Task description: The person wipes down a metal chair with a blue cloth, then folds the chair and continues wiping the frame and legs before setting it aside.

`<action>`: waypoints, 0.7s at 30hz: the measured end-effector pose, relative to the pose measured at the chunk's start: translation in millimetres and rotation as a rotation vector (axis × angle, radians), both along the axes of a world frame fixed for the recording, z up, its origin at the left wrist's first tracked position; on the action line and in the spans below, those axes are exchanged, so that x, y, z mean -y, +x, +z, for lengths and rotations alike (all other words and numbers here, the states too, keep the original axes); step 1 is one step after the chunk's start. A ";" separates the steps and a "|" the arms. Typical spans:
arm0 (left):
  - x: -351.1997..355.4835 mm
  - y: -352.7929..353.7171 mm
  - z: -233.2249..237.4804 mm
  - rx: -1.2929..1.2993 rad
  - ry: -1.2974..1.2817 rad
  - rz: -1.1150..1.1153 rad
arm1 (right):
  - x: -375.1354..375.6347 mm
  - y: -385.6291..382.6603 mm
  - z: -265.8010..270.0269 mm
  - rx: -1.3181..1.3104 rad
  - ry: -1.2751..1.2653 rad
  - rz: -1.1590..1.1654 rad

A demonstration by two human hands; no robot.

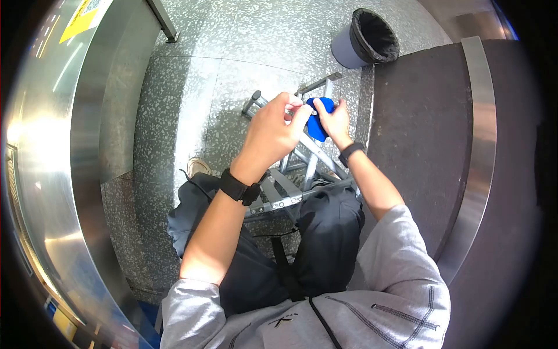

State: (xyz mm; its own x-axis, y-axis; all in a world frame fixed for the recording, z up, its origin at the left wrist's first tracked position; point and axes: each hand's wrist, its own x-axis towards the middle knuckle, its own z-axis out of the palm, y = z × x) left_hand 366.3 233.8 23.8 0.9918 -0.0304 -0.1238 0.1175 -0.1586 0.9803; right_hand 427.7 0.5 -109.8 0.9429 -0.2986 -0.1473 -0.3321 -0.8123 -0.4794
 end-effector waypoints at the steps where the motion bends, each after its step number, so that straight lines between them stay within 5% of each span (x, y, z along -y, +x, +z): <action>1: -0.5 -0.5 -0.2 0.022 -0.017 0.012 | -3.0 -8.6 0.2 -0.129 -0.033 -0.036; 4: -2.1 -1.2 2.8 0.006 -0.036 0.014 | 0.4 -31.0 -10.4 -0.193 0.228 -0.087; 9: 0.9 -3.8 4.5 0.003 -0.020 0.003 | 1.3 26.1 -21.6 -0.115 0.063 -0.071; 13: 3.2 -2.2 -1.6 -0.002 -0.016 0.014 | -1.0 83.1 -7.5 -0.274 0.505 -0.232; 17: 5.5 0.6 3.2 -0.045 0.023 -0.009 | 5.7 81.7 -18.0 -0.199 0.112 -0.066; 21: 10.2 1.4 3.8 -0.102 0.065 -0.021 | 13.3 62.1 -19.4 -0.199 0.090 0.043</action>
State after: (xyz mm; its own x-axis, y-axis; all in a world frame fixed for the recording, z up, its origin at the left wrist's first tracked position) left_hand 367.7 223.6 27.6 0.9733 -0.0401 -0.2262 0.2118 -0.2248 0.9511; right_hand 489.8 -12.7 -129.2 0.9042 -0.2363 -0.3558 -0.3937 -0.7843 -0.4795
